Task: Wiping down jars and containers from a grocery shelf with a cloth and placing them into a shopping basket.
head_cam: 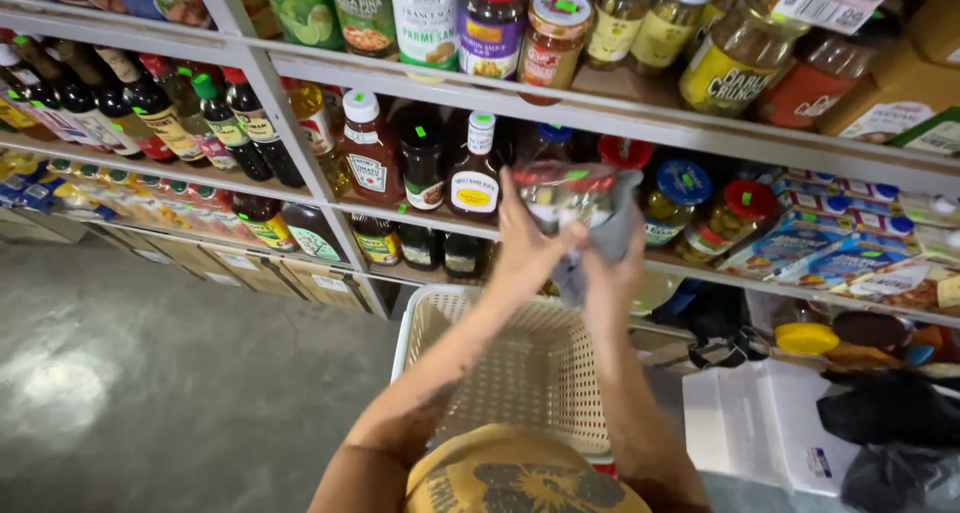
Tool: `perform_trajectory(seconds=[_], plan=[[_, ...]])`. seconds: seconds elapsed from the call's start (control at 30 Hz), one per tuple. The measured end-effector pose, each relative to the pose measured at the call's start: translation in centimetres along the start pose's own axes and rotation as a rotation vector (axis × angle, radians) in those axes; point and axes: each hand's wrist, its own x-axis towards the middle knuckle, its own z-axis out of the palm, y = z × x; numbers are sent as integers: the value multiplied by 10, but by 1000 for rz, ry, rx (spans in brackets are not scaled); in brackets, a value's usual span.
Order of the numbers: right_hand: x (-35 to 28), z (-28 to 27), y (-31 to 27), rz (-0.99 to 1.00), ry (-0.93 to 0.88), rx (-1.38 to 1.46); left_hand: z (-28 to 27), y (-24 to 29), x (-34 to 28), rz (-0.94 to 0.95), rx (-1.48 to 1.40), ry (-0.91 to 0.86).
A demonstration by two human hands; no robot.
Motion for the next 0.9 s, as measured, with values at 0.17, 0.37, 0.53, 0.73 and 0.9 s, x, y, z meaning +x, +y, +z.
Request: perform_trajectory(seconds=[0.17, 0.37, 0.53, 0.73, 0.9], plan=[[-24, -1, -1, -826, -313, -1149, -3, 46, -24, -224, -556, -43], [42, -2, 12, -463, -225, -567, 15, -62, -30, -557, -1069, -79], [-16, 40, -8, -249, -127, -558, 5, -16, -3, -701, -935, 19], [36, 36, -8, -239, -214, -534, 5, -88, -2, -751, -1068, -11], [-7, 43, 7, 240, 82, 59, 11, -62, 5, -380, -1066, -28]])
